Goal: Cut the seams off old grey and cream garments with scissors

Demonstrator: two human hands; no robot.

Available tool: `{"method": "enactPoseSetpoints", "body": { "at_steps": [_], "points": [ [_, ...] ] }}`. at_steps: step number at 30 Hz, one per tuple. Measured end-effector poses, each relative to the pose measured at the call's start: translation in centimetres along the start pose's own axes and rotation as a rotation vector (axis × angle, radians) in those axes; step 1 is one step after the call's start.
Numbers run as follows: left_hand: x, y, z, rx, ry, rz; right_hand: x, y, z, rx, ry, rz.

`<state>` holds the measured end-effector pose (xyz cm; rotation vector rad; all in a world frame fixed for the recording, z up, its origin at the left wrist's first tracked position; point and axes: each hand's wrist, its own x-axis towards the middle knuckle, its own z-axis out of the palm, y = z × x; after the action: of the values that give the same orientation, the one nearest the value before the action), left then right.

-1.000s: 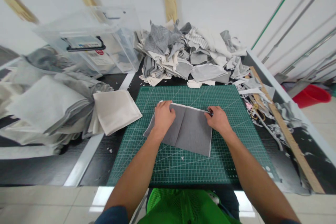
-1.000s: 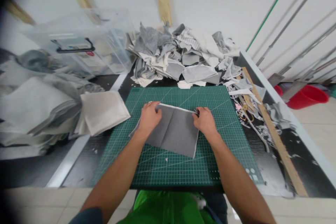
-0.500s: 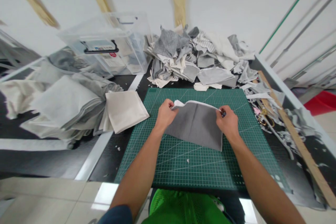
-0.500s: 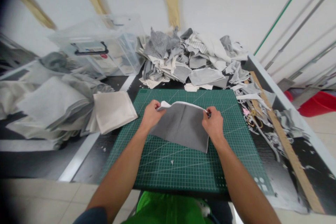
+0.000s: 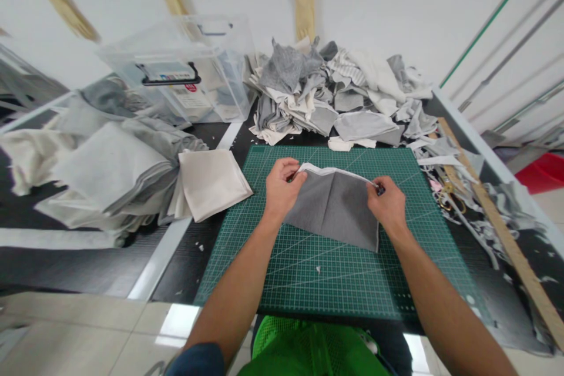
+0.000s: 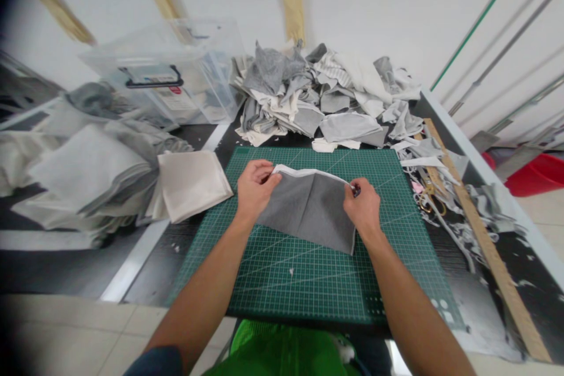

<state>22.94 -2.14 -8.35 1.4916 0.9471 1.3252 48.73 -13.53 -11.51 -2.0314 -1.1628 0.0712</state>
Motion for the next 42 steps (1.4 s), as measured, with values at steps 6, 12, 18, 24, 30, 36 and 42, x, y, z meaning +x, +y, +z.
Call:
{"method": "enactPoseSetpoints", "body": {
  "at_steps": [6,12,18,24,30,36,42],
  "points": [
    [-0.1,0.5,0.1,-0.017,-0.014,-0.015,-0.4,-0.8,-0.1,0.056,-0.024,-0.033],
    [-1.1,2.1,1.2,-0.097,-0.073,-0.095,-0.8,-2.4,-0.9,0.038,0.188,-0.246],
    [-2.3,2.9,2.7,-0.140,-0.154,-0.150,-2.1,-4.0,-0.9,0.176,0.016,-0.400],
    [-2.6,2.6,3.1,-0.107,-0.162,-0.124,-2.4,-4.0,-0.3,0.245,-0.001,-0.453],
    [-2.7,2.2,3.2,-0.060,-0.161,-0.105,-3.1,-4.7,-0.8,0.255,-0.006,-0.362],
    [-3.1,2.3,3.4,0.011,-0.150,-0.080,-3.6,-5.7,-1.4,0.200,-0.021,-0.540],
    [-3.5,2.6,3.7,0.006,-0.176,-0.098,-4.1,-6.4,-1.3,0.155,0.037,-0.658]
  ]
}}
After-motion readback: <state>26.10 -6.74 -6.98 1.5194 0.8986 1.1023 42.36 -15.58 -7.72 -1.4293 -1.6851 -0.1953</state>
